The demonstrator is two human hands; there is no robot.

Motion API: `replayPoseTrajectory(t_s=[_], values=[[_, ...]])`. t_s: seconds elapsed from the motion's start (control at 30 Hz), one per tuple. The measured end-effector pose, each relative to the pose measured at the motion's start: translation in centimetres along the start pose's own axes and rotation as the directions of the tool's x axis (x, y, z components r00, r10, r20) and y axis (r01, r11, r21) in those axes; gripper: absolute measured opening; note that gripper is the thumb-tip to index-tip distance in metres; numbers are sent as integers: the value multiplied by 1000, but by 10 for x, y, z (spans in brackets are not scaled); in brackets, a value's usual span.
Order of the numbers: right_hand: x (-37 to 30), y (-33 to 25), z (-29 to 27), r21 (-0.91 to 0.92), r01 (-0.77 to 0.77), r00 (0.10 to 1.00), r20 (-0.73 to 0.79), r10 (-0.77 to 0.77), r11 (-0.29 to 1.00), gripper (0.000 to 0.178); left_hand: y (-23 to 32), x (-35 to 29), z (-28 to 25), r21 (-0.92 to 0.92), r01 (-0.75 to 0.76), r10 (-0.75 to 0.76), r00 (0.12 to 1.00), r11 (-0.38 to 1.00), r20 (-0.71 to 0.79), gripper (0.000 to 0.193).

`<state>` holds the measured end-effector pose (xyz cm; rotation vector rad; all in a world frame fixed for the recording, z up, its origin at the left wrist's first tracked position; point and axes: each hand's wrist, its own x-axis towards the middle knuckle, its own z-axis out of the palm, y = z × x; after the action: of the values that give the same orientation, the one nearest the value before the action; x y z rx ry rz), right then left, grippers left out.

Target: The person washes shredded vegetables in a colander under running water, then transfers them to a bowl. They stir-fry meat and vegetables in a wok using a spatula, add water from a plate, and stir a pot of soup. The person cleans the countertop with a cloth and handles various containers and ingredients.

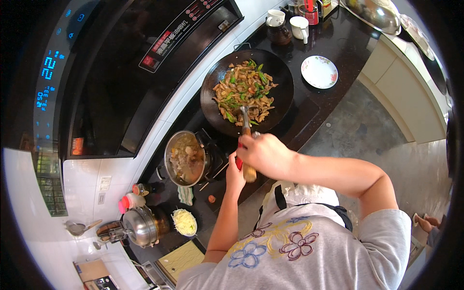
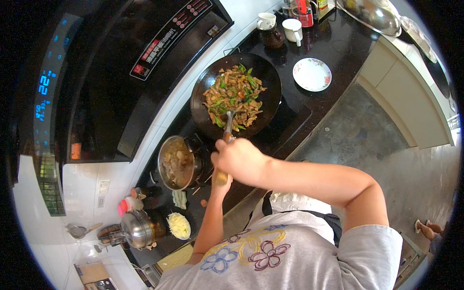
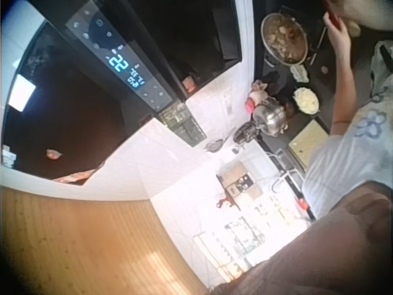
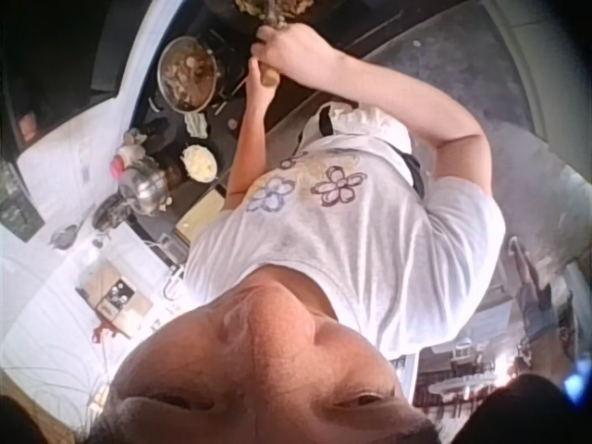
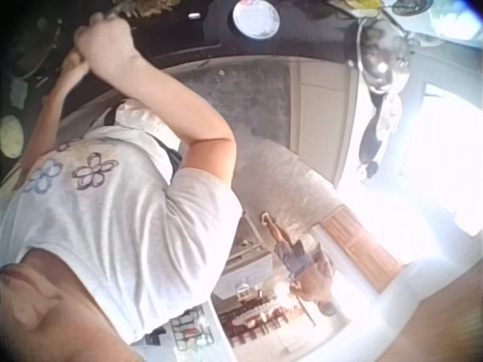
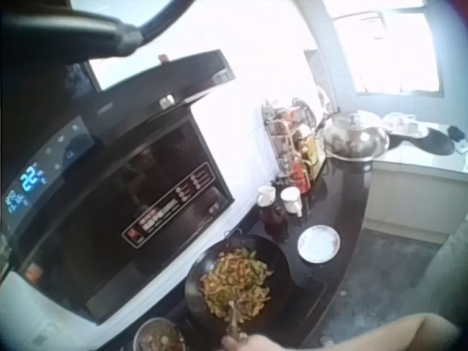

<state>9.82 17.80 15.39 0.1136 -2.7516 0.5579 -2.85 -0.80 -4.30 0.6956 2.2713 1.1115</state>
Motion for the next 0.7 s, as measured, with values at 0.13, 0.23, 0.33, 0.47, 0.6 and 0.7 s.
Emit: replayPoseTrajectory(t_s=[0.13, 0.23, 0.33, 0.47, 0.6, 0.7], values=[[20, 77, 24, 0, -122, 981, -150, 121, 992, 14, 29, -8, -4, 87, -56, 59, 997, 995, -39, 43], [40, 88, -37, 52, -189, 884, -426, 193, 981, 11, 31, -10, -8, 72, -22, 26, 998, 997, -54, 43], [45, 111, -88, 93, -406, 741, -548, 387, 909, 20, 38, -13, -11, 74, 28, -25, 999, 997, -43, 43], [45, 167, -68, 257, -566, 552, -588, 591, 784, 24, 37, -9, -7, 77, -22, 25, 999, 997, -36, 43], [42, 191, 7, 750, -311, 574, -341, 745, 583, 17, 39, -8, -8, 109, 11, -8, 999, 994, -34, 42], [42, 177, 4, 697, -165, 706, -411, 576, 698, 19, 30, -10, -10, 110, -38, 45, 997, 993, -64, 42]])
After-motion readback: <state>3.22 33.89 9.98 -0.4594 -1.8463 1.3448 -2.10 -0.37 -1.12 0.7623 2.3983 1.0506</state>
